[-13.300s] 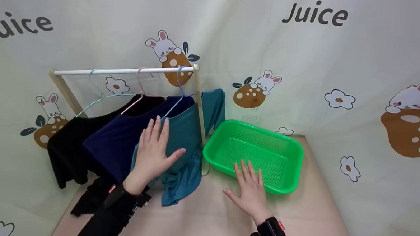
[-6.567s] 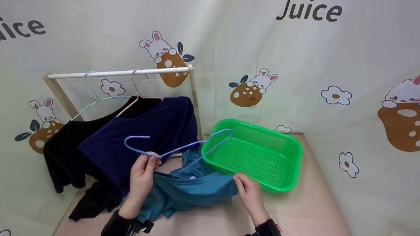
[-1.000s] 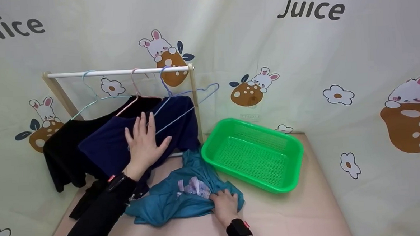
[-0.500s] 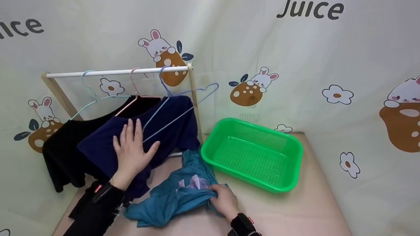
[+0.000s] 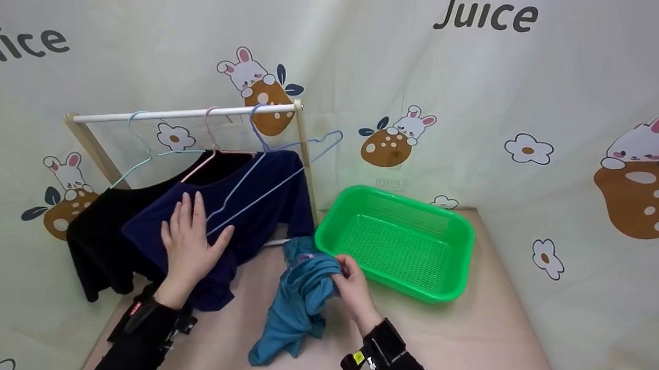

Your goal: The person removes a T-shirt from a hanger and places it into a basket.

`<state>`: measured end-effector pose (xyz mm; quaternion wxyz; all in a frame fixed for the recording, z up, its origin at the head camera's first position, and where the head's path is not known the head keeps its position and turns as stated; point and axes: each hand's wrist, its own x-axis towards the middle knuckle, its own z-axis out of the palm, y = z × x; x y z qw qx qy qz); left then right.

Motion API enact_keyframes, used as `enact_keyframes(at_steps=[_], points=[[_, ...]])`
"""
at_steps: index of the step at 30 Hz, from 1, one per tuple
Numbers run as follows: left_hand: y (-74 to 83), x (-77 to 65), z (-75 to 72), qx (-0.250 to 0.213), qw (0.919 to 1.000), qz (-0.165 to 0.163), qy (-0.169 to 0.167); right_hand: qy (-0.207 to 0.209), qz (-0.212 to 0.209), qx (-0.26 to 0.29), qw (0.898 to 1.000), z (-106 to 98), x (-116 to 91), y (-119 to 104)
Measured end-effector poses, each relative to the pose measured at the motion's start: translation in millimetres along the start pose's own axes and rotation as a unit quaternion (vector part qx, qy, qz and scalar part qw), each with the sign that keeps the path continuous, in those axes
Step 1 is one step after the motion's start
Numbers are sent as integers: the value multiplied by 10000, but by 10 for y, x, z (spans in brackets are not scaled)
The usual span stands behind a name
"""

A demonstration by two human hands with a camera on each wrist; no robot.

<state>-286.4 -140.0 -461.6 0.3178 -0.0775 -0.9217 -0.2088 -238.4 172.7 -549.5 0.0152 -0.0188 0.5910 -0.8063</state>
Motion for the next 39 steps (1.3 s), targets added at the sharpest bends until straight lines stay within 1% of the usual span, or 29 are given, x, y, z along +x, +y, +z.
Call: enact_keyframes(at_steps=[3, 8, 11, 14, 17, 19, 20, 23, 25, 27, 28, 30, 31, 33, 35, 37, 38, 39], points=[[-24, -25, -21, -21, 10000, -12, 37, -104, -302, 592, 9977, 17, 19, -173], [-69, -39, -77, -62, 9996, 15, 281, -249, -916, 1200, 9882, -6, 33, -570], [-100, -35, -115, -50, 9989, 57, 472, -330, -1400, 1589, 9768, -64, 41, -861], [-134, -35, -148, -57, 9982, 80, 584, -395, -1976, 1851, 9618, -151, 52, -1152], [-162, -42, -180, -75, 9980, 66, 628, -202, -2517, 1958, 9476, -241, 68, -1412], [-184, -49, -186, -88, 9979, 51, 643, -91, -2874, 2049, 9356, -302, 87, -1553], [-192, -52, -188, -96, 9978, 54, 659, 34, -3014, 2026, 9317, -329, 98, -1614], [-213, -57, -184, -105, 9974, 67, 716, 252, -3416, 2031, 9173, -435, 149, -1725], [-221, -59, -185, -96, 9970, 84, 762, 516, -3502, 1964, 9144, -526, 191, -1742], [-228, -58, -194, -86, 9968, 89, 796, 872, -3410, 1867, 9172, -634, 235, -1712], [-231, -57, -199, -87, 9967, 92, 806, 1079, -3298, 1770, 9210, -694, 254, -1683], [-238, -55, -212, -83, 9965, 92, 822, 1515, -2922, 1403, 9338, -828, 286, -1598], [-244, -53, -218, -79, 9966, 81, 812, 1729, -2656, 1152, 9414, -899, 299, -1544], [-251, -49, -238, -56, 9967, 67, 802, 2070, -1984, 508, 9567, -1044, 317, -1421], [-257, -44, -262, -23, 9970, 41, 778, 2276, -1256, -237, 9653, -1183, 325, -1280], [-261, -34, -292, -2, 9972, 18, 743, 2324, -664, -1013, 9650, -1307, 320, -1137], [-263, -28, -305, 6, 9973, 14, 737, 2287, -446, -1380, 9626, -1362, 310, -1070], [-264, -21, -318, 19, 9973, 16, 730, 2232, -266, -1772, 9582, -1412, 299, -1008]])
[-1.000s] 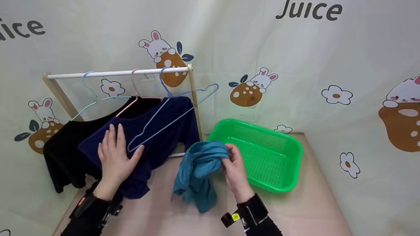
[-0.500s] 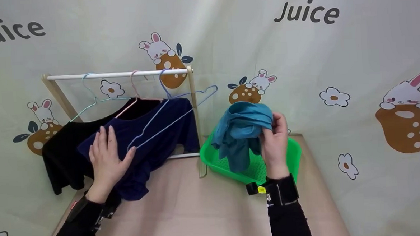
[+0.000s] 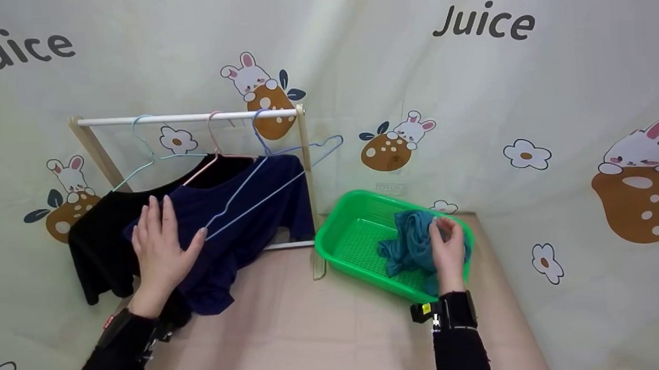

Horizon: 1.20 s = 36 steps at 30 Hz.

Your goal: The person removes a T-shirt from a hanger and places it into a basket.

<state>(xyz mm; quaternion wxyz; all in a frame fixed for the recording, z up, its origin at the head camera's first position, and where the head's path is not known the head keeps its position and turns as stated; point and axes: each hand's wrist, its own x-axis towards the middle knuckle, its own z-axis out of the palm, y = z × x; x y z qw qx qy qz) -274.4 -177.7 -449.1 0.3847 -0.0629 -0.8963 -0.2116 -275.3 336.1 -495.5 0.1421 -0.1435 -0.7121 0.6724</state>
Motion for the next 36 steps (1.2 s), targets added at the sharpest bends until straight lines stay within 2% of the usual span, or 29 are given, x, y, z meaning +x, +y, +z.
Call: enact_keyframes(at_steps=[3, 6, 10, 14, 19, 24, 29, 36], points=[[-8, 29, -18, 32, 10000, 28, 1, -375, 79, -1201, 9920, -73, -15, 190], [-20, 59, -19, 58, 10000, 33, 18, -825, 81, -2199, 9720, -117, -45, 315], [-9, 115, -21, 70, 9999, -70, -92, -1204, -92, -2986, 9467, -151, -105, 425], [30, 195, -18, 91, 9996, -137, -233, -1266, -474, -3442, 9291, -172, -181, 506], [104, 307, -1, 65, 9996, -90, -263, -1133, -940, -3927, 9078, -176, -284, 594], [169, 410, 50, 39, 9996, -62, -267, -1006, -1179, -4363, 8864, -175, -389, 705], [212, 477, 107, 66, 9994, -34, -351, -865, -1412, -4568, 8740, -175, -475, 835], [288, 620, 134, 16, 9986, 54, -524, -638, -1844, -4929, 8479, -149, -527, 1022]])
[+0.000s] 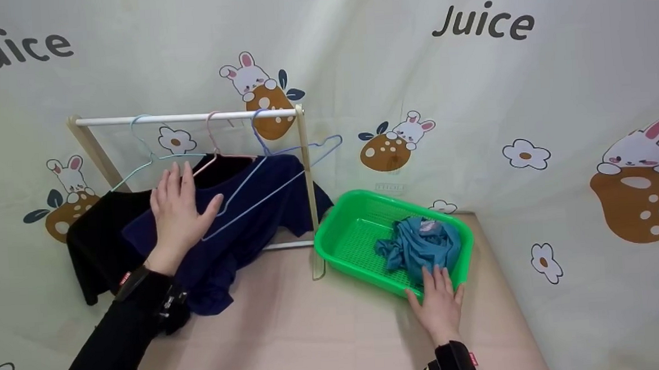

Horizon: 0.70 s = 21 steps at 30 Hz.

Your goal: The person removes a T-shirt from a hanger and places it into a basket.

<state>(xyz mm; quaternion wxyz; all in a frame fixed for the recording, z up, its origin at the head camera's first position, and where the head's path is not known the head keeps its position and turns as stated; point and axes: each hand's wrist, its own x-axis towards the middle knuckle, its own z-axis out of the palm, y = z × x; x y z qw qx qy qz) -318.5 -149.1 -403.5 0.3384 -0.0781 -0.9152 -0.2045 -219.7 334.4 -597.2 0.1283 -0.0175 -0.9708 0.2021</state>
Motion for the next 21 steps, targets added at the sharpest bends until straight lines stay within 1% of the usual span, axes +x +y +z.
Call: enact_keyframes(at_steps=[4, 7, 11, 15, 18, 21], points=[[46, 116, -5, -52, 9994, -106, -335, 35, -71, -159, 9998, 78, -30, -6], [80, 209, 14, -110, 9985, -152, -510, -1, -138, -214, 9997, 95, -53, -40], [136, 309, 31, -211, 9971, -183, -713, 2, -280, -244, 9993, 95, -99, -131], [172, 371, 43, -353, 9944, -218, -976, 94, -504, -211, 9985, 125, -161, -246], [173, 407, 71, -438, 9934, -193, -1043, 129, -657, -191, 9976, 172, -209, -319], [170, 432, 106, -492, 9932, -168, -1037, 143, -754, -164, 9969, 231, -248, -375]])
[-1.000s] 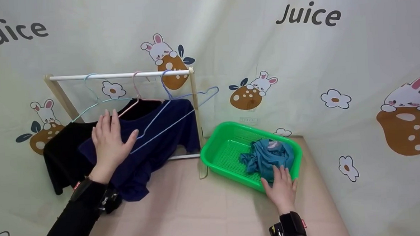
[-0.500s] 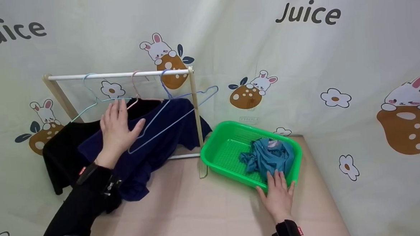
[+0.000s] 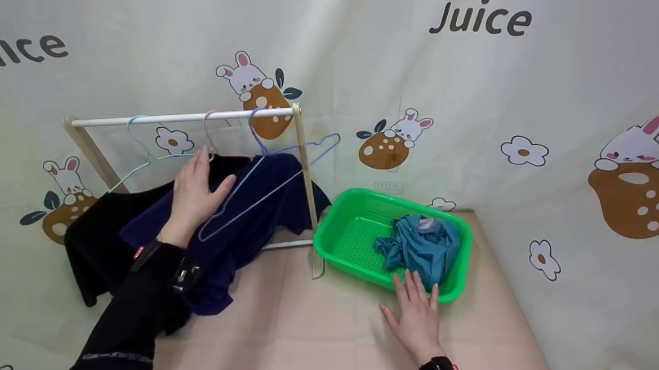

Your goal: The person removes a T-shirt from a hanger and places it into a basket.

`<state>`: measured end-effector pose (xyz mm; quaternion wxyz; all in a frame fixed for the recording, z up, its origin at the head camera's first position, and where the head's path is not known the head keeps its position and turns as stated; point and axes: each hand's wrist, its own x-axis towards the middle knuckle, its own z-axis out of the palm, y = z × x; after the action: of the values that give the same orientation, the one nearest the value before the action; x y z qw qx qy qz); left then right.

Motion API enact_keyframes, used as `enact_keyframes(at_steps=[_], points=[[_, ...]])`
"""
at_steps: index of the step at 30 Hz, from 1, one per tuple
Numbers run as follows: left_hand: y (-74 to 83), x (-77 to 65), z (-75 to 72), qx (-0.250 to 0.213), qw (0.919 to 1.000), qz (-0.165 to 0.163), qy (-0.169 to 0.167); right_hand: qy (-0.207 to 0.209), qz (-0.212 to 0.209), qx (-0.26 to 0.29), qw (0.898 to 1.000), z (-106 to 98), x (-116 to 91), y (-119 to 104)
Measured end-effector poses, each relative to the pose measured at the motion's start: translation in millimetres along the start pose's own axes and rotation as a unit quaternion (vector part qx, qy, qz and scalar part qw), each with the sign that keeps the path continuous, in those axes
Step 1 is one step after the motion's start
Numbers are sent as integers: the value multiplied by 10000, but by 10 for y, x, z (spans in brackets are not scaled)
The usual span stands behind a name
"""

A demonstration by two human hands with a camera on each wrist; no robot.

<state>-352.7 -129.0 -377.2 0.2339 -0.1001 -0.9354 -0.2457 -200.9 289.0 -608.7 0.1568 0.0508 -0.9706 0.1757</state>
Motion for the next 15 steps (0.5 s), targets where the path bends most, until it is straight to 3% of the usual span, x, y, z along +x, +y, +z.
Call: enact_keyframes(at_steps=[7, 15], points=[[-1, 34, 51, -52, 10000, 40, 13, 132, -282, -4, 9995, 88, -32, -99], [16, 65, 61, -85, 9997, -142, 193, 242, -573, -158, 9979, 146, -37, -183]])
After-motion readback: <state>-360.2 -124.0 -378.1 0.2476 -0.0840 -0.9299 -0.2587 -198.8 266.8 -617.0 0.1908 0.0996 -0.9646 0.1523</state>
